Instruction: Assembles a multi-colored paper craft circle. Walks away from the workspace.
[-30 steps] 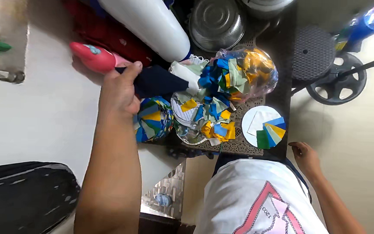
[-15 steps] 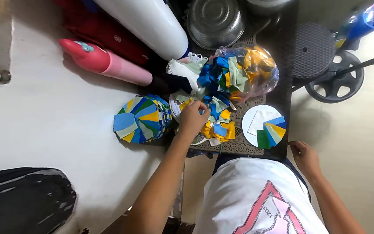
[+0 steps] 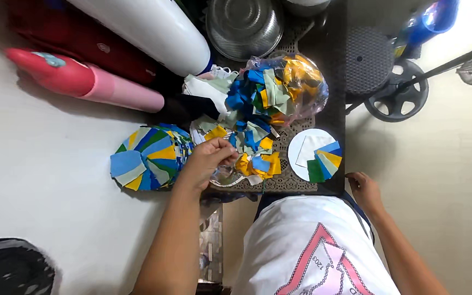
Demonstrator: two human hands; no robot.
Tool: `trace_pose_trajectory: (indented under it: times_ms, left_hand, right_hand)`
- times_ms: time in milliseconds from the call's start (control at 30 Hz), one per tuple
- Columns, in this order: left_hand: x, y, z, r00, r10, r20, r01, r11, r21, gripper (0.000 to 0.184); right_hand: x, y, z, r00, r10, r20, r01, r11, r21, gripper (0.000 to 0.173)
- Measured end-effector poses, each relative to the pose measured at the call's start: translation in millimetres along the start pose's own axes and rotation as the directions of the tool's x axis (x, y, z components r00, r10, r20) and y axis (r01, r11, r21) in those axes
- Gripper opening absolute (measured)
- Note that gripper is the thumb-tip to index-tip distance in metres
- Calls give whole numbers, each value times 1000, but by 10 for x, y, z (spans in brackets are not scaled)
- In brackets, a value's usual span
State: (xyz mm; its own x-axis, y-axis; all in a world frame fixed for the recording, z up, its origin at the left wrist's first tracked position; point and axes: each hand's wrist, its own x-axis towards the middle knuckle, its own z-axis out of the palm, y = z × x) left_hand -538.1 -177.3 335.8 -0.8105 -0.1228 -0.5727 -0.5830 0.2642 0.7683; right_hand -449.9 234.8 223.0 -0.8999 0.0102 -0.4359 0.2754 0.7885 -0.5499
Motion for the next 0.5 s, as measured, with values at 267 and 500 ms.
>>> trace_pose_trajectory:
  times_ms: [267, 500]
  left_hand:
    - [114, -59, 42, 986, 84, -145, 43, 708, 705, 24]
    - [169, -118, 352, 979, 119, -165, 30, 721, 693, 21]
  right_hand:
    - [-9, -88, 3, 1000, 1, 0, -1, 1000, -8, 24]
    - [-47, -14, 17, 998, -17, -54, 17, 1000, 4, 24]
